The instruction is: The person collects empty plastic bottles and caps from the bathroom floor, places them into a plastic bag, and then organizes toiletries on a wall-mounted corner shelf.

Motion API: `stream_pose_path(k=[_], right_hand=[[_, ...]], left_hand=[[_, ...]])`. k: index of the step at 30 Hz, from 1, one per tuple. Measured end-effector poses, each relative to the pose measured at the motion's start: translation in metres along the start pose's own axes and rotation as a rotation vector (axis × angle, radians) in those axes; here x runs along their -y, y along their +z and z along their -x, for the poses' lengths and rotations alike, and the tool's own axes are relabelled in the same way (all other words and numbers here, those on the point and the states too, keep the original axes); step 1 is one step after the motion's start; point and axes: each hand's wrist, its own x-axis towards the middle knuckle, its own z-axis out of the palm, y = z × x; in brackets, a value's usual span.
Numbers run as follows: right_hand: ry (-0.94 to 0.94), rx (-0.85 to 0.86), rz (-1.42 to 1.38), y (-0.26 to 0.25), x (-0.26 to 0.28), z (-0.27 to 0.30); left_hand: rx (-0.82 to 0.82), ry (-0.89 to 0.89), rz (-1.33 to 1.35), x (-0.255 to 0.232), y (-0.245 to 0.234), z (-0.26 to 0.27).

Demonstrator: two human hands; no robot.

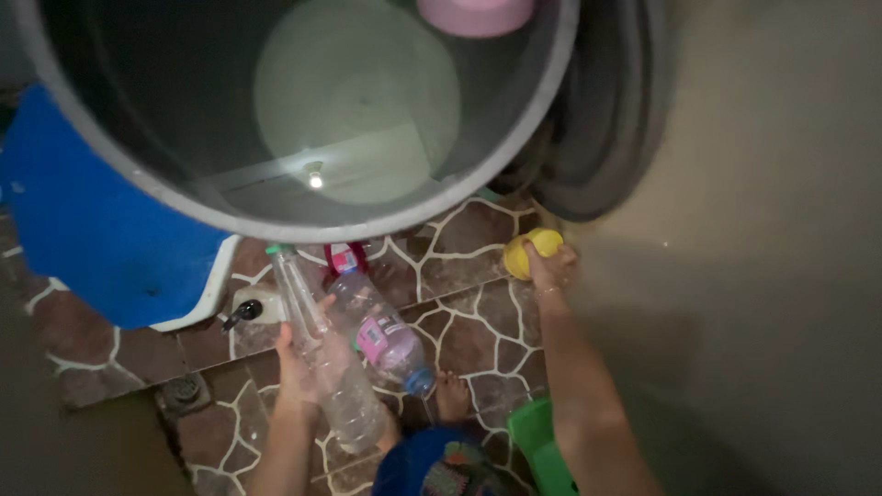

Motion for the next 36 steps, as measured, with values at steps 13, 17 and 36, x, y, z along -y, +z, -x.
stream_pose_path(k=[13,17,36], right_hand=[[-0.098,1.482,-0.926,-0.159,0.193,0.297],[-0.075,1.448,-0.885,-0.172,0.255,0.37],[-0.283,0.96,-1.06,-0.137,0.248,0.447]], left_hand=[[0.307,0.146,0.418,-0.022,0.163,0.095],[0.427,0.406,0.477,-0.053,0.217,0.106],[-0.008,0.55,-0.039,-0.091,0.289,0.146]])
